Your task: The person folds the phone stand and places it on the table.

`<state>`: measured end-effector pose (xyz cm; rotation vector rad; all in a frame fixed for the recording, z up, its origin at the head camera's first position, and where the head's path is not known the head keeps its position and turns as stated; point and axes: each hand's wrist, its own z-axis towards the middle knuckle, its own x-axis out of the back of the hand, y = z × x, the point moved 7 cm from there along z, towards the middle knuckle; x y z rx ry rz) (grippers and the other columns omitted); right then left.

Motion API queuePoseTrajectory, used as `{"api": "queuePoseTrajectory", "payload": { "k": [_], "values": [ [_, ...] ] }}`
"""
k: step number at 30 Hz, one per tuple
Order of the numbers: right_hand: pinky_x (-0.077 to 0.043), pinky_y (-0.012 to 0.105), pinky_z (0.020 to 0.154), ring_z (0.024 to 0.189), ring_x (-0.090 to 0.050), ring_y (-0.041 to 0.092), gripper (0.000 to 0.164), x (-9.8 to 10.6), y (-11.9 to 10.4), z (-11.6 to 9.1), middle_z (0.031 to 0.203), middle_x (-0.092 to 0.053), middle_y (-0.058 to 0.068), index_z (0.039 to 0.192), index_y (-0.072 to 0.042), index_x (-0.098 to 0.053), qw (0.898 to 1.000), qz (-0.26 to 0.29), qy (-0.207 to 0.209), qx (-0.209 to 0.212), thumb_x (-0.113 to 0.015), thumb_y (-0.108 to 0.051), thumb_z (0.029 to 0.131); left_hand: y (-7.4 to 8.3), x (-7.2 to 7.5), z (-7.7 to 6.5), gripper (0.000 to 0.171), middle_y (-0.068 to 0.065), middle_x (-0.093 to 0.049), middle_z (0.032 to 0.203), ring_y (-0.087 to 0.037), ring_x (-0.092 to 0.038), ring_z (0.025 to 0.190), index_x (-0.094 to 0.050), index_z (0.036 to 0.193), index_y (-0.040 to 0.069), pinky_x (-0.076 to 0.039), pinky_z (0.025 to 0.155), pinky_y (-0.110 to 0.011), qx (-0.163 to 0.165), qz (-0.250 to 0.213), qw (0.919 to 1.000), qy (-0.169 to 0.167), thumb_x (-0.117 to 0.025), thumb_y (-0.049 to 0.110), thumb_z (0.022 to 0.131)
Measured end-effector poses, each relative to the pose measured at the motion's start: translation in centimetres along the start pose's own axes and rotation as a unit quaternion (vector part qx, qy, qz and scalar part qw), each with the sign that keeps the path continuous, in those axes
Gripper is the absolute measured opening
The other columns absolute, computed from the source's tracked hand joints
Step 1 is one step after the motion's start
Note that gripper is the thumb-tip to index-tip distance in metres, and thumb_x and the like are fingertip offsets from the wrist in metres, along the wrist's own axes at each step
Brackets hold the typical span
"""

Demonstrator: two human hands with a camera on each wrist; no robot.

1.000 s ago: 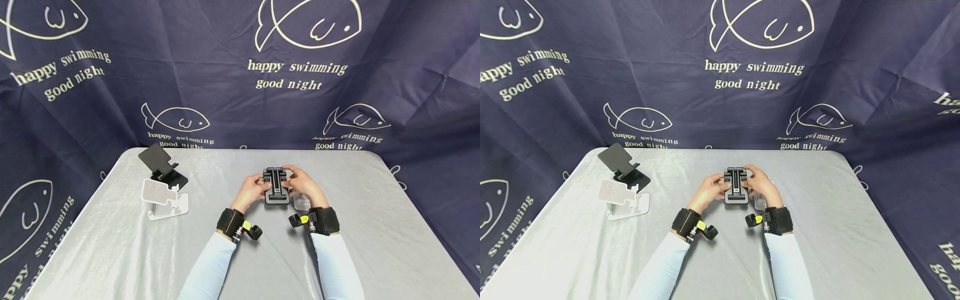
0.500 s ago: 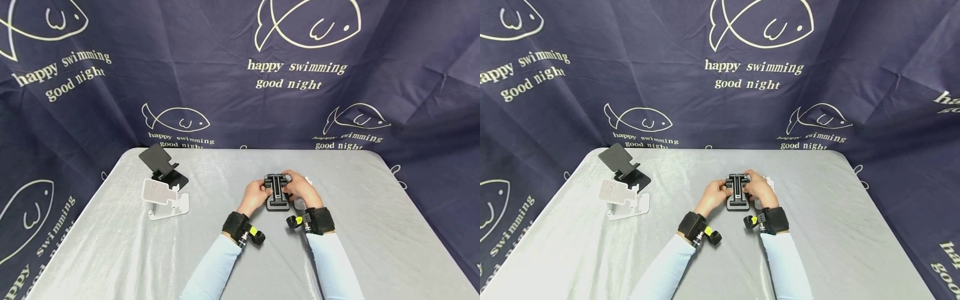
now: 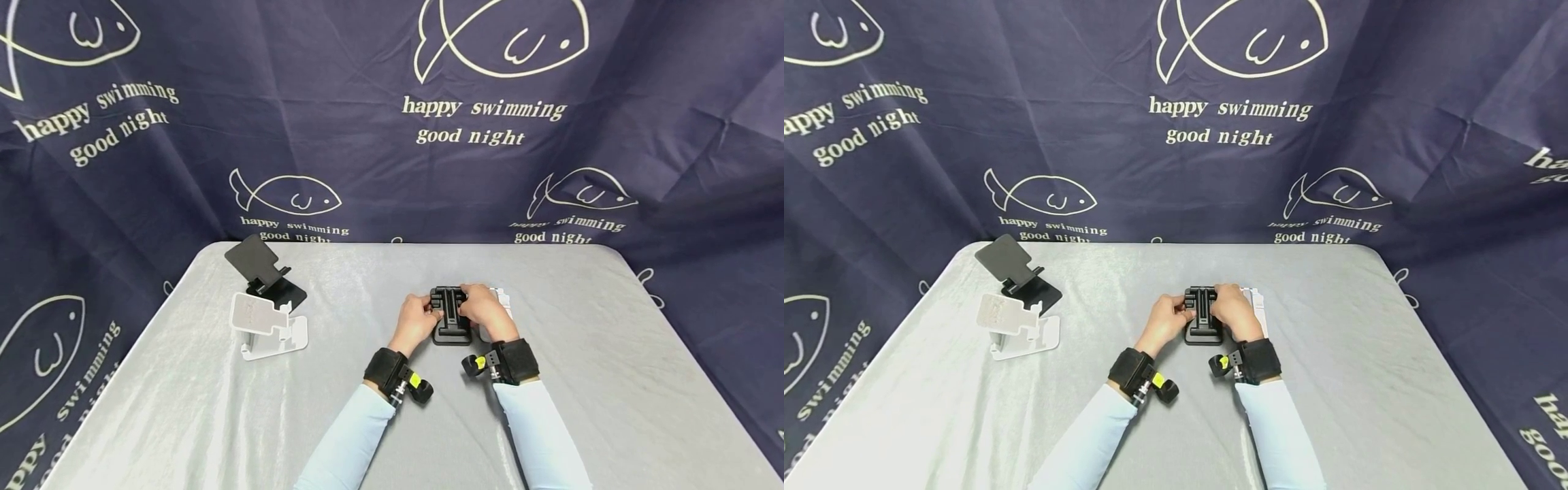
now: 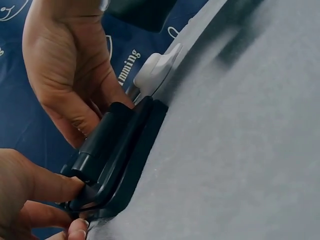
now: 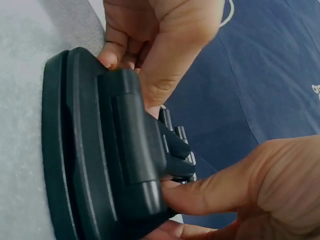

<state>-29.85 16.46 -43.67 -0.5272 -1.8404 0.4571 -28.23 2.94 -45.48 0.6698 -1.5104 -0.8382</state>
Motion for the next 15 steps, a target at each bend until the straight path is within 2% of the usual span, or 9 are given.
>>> {"api": "queuePoseTrajectory", "payload": {
  "k": [4,6,9,11,15],
  "values": [
    [-0.047,0.024,0.054,0.049,-0.056,0.014,0.059,-0.03,-0.26,0.02,0.133,-0.046,0.035,0.141,0.006,-0.038,0.999,-0.038,0.005,0.006,-0.056,0.001,0.084,-0.08,-0.01,-0.21,0.045,-0.019,-0.053,0.108,-0.024,-0.053,0.095,-0.056,0.126,-0.006,-0.047,0.089,-0.036,0.011,0.009,0.9999,0.008,-0.068,0.013,0.086],
    [-0.049,0.027,0.060,0.055,-0.059,0.017,0.058,-0.11,-0.27,0.06,0.131,-0.046,0.035,0.140,0.006,-0.040,0.999,-0.048,0.005,0.006,-0.056,0.000,0.084,-0.06,-0.02,-0.24,0.045,-0.021,-0.052,0.110,-0.026,-0.053,0.097,-0.057,0.126,-0.007,-0.047,0.091,-0.038,0.008,0.014,0.9998,0.012,-0.067,0.012,0.086],
    [-0.051,0.036,0.077,0.079,-0.060,0.026,0.057,-0.33,-0.17,0.18,0.128,-0.045,0.034,0.138,0.007,-0.043,0.998,-0.057,0.003,-0.006,-0.056,0.000,0.082,-0.08,-0.09,-0.18,0.043,-0.020,-0.052,0.107,-0.024,-0.052,0.093,-0.058,0.124,-0.007,-0.047,0.087,-0.036,0.002,0.020,0.9996,0.019,-0.067,0.010,0.086],
    [-0.048,0.042,0.087,0.092,-0.054,0.031,0.057,-0.50,-0.08,0.27,0.127,-0.045,0.032,0.136,0.008,-0.044,0.998,-0.059,0.001,-0.012,-0.057,0.000,0.081,-0.10,-0.10,-0.16,0.042,-0.019,-0.052,0.105,-0.022,-0.051,0.089,-0.059,0.123,-0.007,-0.047,0.085,-0.035,-0.003,0.027,0.9994,0.024,-0.068,0.010,0.086],
    [-0.046,0.044,0.090,0.098,-0.050,0.032,0.056,-0.58,0.12,0.33,0.125,-0.045,0.030,0.135,0.009,-0.045,0.998,-0.052,0.002,-0.018,-0.057,0.000,0.081,-0.13,-0.15,-0.16,0.043,-0.018,-0.051,0.102,-0.020,-0.049,0.085,-0.059,0.123,-0.007,-0.047,0.082,-0.034,-0.003,0.028,0.9992,0.030,-0.068,0.009,0.085]
  ]
}}
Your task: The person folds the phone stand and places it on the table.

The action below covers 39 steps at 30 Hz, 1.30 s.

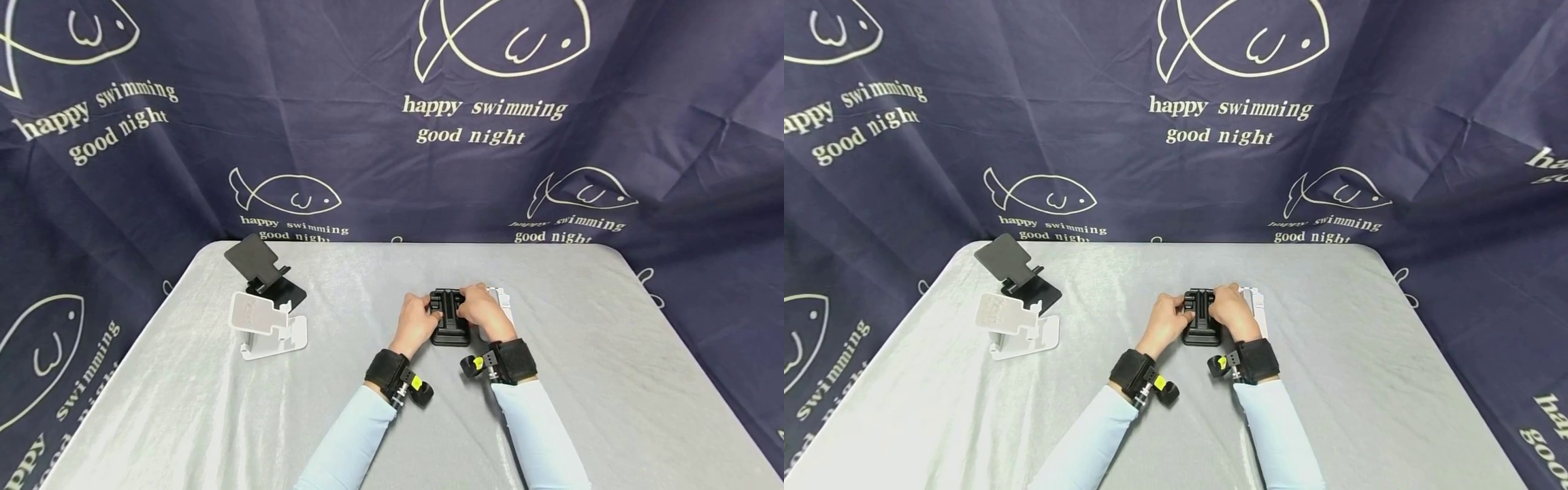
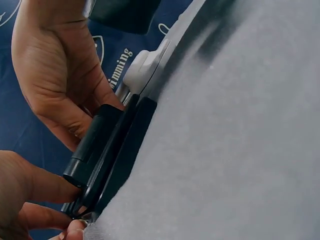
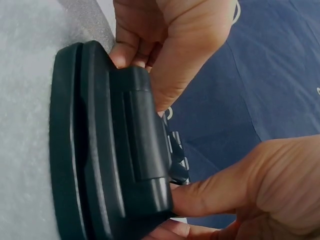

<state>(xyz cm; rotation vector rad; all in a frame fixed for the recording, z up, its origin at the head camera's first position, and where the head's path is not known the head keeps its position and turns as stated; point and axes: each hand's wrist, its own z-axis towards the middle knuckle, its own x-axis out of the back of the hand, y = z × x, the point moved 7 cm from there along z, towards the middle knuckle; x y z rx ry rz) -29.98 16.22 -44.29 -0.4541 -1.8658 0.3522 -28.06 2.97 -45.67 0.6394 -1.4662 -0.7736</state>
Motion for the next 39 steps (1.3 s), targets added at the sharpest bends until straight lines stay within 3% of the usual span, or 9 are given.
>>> {"api": "queuePoseTrajectory", "payload": {
  "k": [8,14,17,22,26,30,35,37,39],
  "values": [
    [-0.045,0.044,0.092,0.101,-0.050,0.033,0.056,-0.1,-0.1,-0.1,0.125,-0.046,0.029,0.134,0.009,-0.046,1.000,0.016,0.000,0.012,-0.058,-0.001,0.081,-0.1,0.2,-0.1,0.044,-0.021,-0.052,0.105,-0.023,-0.050,0.088,-0.058,0.123,-0.009,-0.047,0.082,-0.035,0.000,-0.015,0.9997,-0.021,-0.068,0.007,0.083],
    [-0.045,0.046,0.096,0.109,-0.054,0.035,0.049,0.2,-0.7,-0.2,0.130,-0.051,0.029,0.132,0.009,-0.048,0.999,0.011,-0.029,0.030,-0.059,-0.005,0.086,-0.6,1.1,-0.1,0.054,-0.017,-0.055,0.101,-0.018,-0.048,0.081,-0.052,0.131,-0.006,-0.044,0.072,-0.028,-0.001,-0.066,0.9942,-0.085,-0.070,0.006,0.081],
    [-0.044,0.047,0.099,0.117,-0.053,0.038,0.050,0.9,-1.4,-0.4,0.132,-0.051,0.028,0.133,0.009,-0.048,0.998,-0.007,-0.048,0.041,-0.059,-0.014,0.090,-0.6,2.7,-0.2,0.058,-0.017,-0.060,0.109,-0.017,-0.056,0.083,-0.049,0.135,-0.001,-0.050,0.073,-0.028,0.003,-0.096,0.9896,-0.107,-0.070,0.008,0.081],
    [-0.035,0.052,0.106,0.131,-0.040,0.040,0.058,2.6,-3.3,-0.9,0.142,-0.042,0.025,0.139,0.003,-0.042,0.997,-0.022,-0.047,0.065,-0.056,-0.029,0.093,0.0,7.9,-0.5,0.054,-0.018,-0.056,0.127,-0.026,-0.061,0.095,-0.049,0.136,0.008,-0.054,0.077,-0.035,0.005,-0.101,0.9911,-0.087,-0.067,0.014,0.086],
    [-0.032,0.051,0.109,0.137,-0.032,0.038,0.061,3.3,-5.8,-0.8,0.146,-0.038,0.024,0.144,-0.003,-0.038,0.993,-0.006,-0.021,0.114,-0.056,-0.032,0.093,1.2,13.7,-1.1,0.048,-0.018,-0.055,0.129,-0.031,-0.060,0.104,-0.053,0.133,0.008,-0.052,0.085,-0.042,-0.030,-0.064,0.9972,-0.024,-0.066,0.016,0.088],
    [-0.028,0.049,0.112,0.139,-0.028,0.036,0.069,2.9,-8.8,-0.2,0.148,-0.034,0.023,0.147,-0.005,-0.032,0.985,0.038,-0.002,0.167,-0.061,-0.034,0.091,1.6,19.9,-2.4,0.045,-0.018,-0.053,0.131,-0.035,-0.057,0.110,-0.055,0.131,0.006,-0.048,0.092,-0.045,-0.057,-0.014,0.9965,0.061,-0.065,0.015,0.088],
    [-0.027,0.048,0.113,0.139,-0.029,0.036,0.077,0.4,-12.7,0.9,0.150,-0.030,0.023,0.149,-0.006,-0.026,0.968,0.108,-0.015,0.225,-0.064,-0.036,0.089,-0.4,26.4,-4.8,0.046,-0.024,-0.048,0.129,-0.038,-0.051,0.112,-0.054,0.131,0.002,-0.042,0.094,-0.049,-0.038,0.053,0.9836,0.168,-0.064,0.012,0.087],
    [-0.031,0.048,0.111,0.136,-0.034,0.037,0.077,-1.2,-14.0,1.3,0.149,-0.032,0.023,0.149,-0.007,-0.027,0.962,0.141,-0.034,0.233,-0.065,-0.036,0.089,-1.9,28.3,-5.6,0.050,-0.028,-0.045,0.130,-0.041,-0.046,0.115,-0.051,0.133,0.000,-0.037,0.097,-0.051,-0.013,0.073,0.9797,0.186,-0.063,0.015,0.087],
    [-0.036,0.047,0.108,0.132,-0.040,0.036,0.074,-2.9,-15.2,1.6,0.147,-0.035,0.021,0.149,-0.009,-0.029,0.955,0.172,-0.056,0.235,-0.065,-0.036,0.089,-3.6,29.7,-6.2,0.056,-0.032,-0.042,0.132,-0.045,-0.041,0.120,-0.045,0.137,-0.003,-0.033,0.100,-0.054,0.020,0.100,0.9787,0.178,-0.062,0.020,0.088]
  ]
}}
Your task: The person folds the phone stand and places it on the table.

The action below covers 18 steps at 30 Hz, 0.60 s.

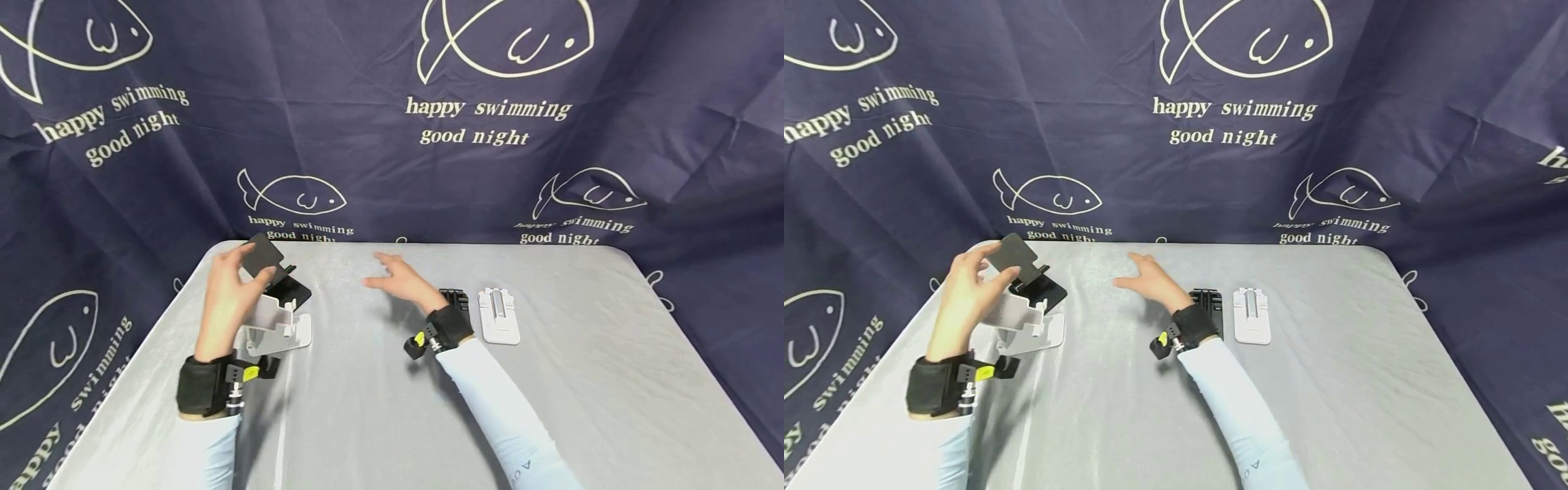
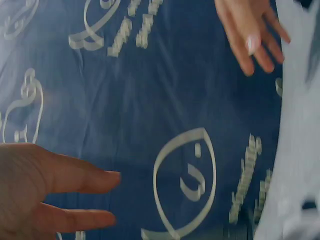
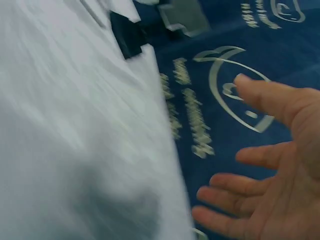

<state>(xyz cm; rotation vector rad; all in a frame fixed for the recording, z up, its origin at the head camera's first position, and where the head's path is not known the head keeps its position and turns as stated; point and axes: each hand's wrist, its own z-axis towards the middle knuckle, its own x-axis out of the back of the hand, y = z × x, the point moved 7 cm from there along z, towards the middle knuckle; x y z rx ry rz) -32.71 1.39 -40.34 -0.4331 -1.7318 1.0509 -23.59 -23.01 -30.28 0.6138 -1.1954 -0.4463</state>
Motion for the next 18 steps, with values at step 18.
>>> {"api": "queuePoseTrajectory", "payload": {
  "k": [18],
  "values": [
    [-0.053,0.044,0.089,0.106,-0.062,0.038,0.054,-13.8,-3.0,2.4,0.123,-0.056,0.025,0.145,-0.004,-0.035,0.882,0.460,-0.100,-0.029,-0.053,0.001,0.094,-5.5,-2.3,0.8,0.030,-0.025,-0.064,0.098,-0.038,-0.059,0.087,-0.065,0.095,-0.002,-0.044,0.066,-0.040,0.079,0.118,0.9793,-0.144,-0.063,0.026,0.083]
  ]
}}
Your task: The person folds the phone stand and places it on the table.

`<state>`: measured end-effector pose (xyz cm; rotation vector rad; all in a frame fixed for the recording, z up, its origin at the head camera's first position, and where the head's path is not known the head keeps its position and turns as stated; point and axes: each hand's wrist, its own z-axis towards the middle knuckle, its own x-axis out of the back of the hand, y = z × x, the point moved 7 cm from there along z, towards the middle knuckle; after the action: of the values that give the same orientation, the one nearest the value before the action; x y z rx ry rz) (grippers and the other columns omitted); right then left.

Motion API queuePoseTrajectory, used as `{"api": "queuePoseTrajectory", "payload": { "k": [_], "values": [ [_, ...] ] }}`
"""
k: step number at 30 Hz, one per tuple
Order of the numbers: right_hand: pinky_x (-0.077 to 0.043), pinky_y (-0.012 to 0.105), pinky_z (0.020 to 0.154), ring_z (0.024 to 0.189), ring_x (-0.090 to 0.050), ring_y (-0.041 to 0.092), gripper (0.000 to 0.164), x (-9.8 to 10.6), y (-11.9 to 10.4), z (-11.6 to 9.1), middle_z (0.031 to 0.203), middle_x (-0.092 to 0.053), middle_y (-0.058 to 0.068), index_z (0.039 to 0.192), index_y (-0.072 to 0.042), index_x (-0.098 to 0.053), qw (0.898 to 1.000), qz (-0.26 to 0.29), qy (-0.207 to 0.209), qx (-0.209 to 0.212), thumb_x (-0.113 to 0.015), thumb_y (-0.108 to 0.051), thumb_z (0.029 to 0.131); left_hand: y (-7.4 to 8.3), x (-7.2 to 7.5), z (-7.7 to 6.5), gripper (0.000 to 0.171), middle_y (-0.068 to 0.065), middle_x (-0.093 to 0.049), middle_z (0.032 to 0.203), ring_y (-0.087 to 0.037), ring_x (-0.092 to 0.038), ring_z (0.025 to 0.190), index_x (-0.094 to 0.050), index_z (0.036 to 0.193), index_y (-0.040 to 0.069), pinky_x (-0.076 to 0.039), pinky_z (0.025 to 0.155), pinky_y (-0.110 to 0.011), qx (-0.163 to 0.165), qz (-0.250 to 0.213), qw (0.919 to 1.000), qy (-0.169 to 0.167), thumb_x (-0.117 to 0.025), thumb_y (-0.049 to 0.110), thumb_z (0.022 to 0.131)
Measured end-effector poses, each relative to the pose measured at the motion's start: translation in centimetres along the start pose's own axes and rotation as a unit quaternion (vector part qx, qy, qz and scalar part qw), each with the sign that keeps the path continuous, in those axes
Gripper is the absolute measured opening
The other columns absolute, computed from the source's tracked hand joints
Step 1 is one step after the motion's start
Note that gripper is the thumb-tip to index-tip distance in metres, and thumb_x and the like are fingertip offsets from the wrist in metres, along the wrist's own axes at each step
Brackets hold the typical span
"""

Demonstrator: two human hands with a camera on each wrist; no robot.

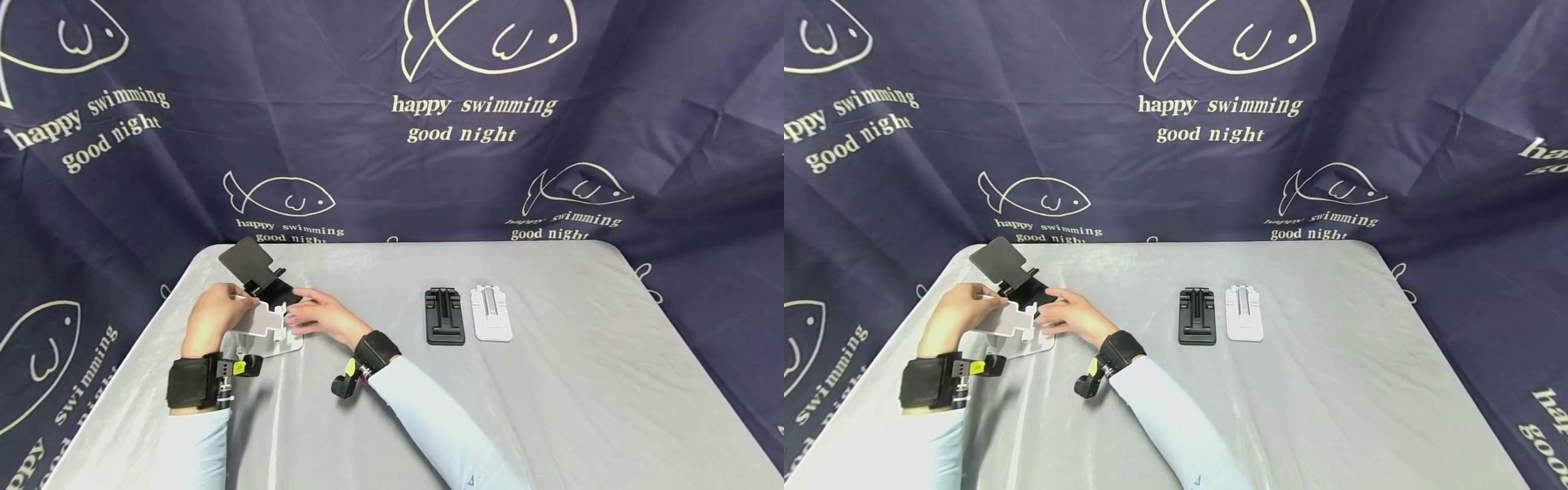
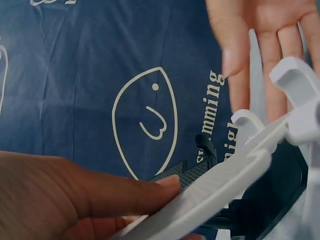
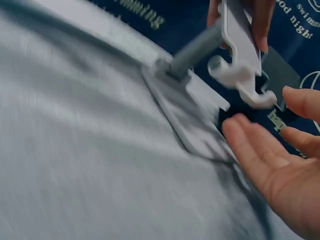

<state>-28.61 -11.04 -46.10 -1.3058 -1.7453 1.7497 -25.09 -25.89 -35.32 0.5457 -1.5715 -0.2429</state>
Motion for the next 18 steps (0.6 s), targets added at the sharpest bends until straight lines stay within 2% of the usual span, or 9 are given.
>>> {"api": "queuePoseTrajectory", "payload": {
  "k": [2,5,12,18],
  "values": [
    [-0.054,0.042,0.088,0.096,-0.064,0.029,0.054,-0.6,0.0,0.1,0.117,-0.058,0.019,0.144,-0.005,-0.037,1.000,0.019,-0.001,0.000,-0.053,0.003,0.093,0.1,0.1,0.0,0.025,-0.022,-0.064,0.092,-0.035,-0.059,0.082,-0.066,0.088,0.001,-0.042,0.060,-0.039,0.009,0.008,0.9998,0.015,-0.065,0.025,0.082],
    [-0.054,0.039,0.087,0.084,-0.060,0.016,0.052,-1.1,0.0,0.2,0.108,-0.058,0.010,0.142,-0.004,-0.042,1.000,0.027,0.008,-0.003,-0.053,0.005,0.092,0.3,0.2,-0.1,0.021,-0.021,-0.064,0.089,-0.035,-0.059,0.079,-0.066,0.082,0.004,-0.041,0.057,-0.040,0.016,0.015,0.9990,0.038,-0.067,0.024,0.080],
    [-0.056,0.035,0.083,0.081,-0.060,0.012,0.038,-1.5,-0.1,-0.1,0.096,-0.060,0.007,0.129,0.003,-0.055,1.000,0.004,0.011,0.003,-0.054,0.005,0.091,1.4,0.8,-0.7,0.014,-0.019,-0.067,0.078,-0.032,-0.059,0.068,-0.069,0.072,0.001,-0.039,0.054,-0.034,-0.048,0.004,0.9948,0.090,-0.069,0.015,0.075],
    [-0.056,0.029,0.076,0.075,-0.061,0.009,0.034,-1.5,-0.9,-0.7,0.091,-0.063,0.002,0.123,0.003,-0.059,0.999,-0.027,0.011,0.014,-0.059,0.001,0.089,3.5,1.2,-1.2,0.012,-0.018,-0.067,0.076,-0.030,-0.058,0.067,-0.069,0.073,0.001,-0.038,0.054,-0.031,-0.086,0.005,0.9932,0.079,-0.068,0.013,0.076]
  ]
}}
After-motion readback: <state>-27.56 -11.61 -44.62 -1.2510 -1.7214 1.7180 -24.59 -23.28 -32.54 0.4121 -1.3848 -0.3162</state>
